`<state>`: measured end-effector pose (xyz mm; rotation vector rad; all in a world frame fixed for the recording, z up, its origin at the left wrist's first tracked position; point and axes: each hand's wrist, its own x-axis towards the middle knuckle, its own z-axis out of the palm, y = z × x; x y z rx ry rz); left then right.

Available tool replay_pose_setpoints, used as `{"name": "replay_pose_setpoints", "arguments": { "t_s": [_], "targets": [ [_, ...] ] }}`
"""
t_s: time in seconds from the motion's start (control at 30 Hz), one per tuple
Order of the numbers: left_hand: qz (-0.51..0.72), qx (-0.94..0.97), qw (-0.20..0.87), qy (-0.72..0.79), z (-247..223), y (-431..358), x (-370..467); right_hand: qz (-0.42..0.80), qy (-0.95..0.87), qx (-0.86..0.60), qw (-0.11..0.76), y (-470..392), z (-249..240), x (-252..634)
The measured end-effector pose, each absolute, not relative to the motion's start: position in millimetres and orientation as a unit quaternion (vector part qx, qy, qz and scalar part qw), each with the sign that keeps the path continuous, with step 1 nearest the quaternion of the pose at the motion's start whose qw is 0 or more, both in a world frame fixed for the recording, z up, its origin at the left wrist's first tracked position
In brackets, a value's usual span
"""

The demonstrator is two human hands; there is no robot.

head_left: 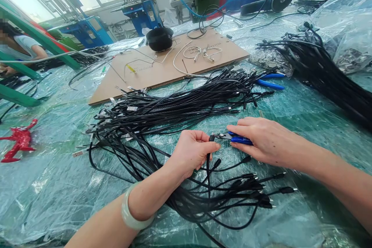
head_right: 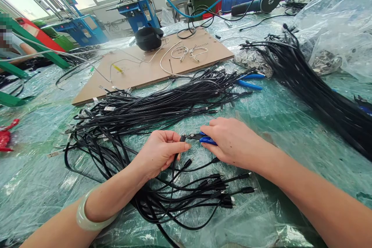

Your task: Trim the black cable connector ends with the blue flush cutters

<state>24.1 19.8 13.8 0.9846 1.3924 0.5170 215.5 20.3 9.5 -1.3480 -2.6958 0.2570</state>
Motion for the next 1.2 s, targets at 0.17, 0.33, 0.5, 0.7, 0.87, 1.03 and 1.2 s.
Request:
{"name": "replay_pose_setpoints", "arguments": {
  "t_s": [0.17, 0.33, 0.5, 0.7, 0.87, 1.03, 1.2],
  "targets": [
    [0.230, 0.436, 0.625, 0.605, 13.4, 19.2, 24.5, 0.085, -0.890, -0.446, 0.052, 20.4, 9.6, 214.5],
    [0.231, 0.439, 0.623, 0.605, 13.0, 19.6, 23.9, 0.107, -0.885, -0.452, 0.038, 21.5, 9.3, 213.7],
    [0.230, 0.440, 0.626, 0.601, 13.0, 20.1, 23.5, 0.133, -0.880, -0.454, 0.032, 21.9, 8.1, 215.2],
    [0.228, 0.441, 0.624, 0.603, 12.6, 19.8, 23.9, 0.157, -0.877, -0.453, 0.040, 23.0, 11.6, 217.2],
    [0.228, 0.440, 0.622, 0.606, 13.2, 20.0, 24.0, 0.136, -0.881, -0.451, 0.050, 22.0, 13.7, 217.2],
    [0.229, 0.439, 0.623, 0.606, 12.7, 20.7, 24.0, 0.104, -0.886, -0.450, 0.054, 20.3, 11.3, 216.2],
    [0.230, 0.438, 0.621, 0.608, 12.9, 20.5, 24.4, 0.093, -0.885, -0.453, 0.047, 19.4, 10.3, 214.8]
  ]
}}
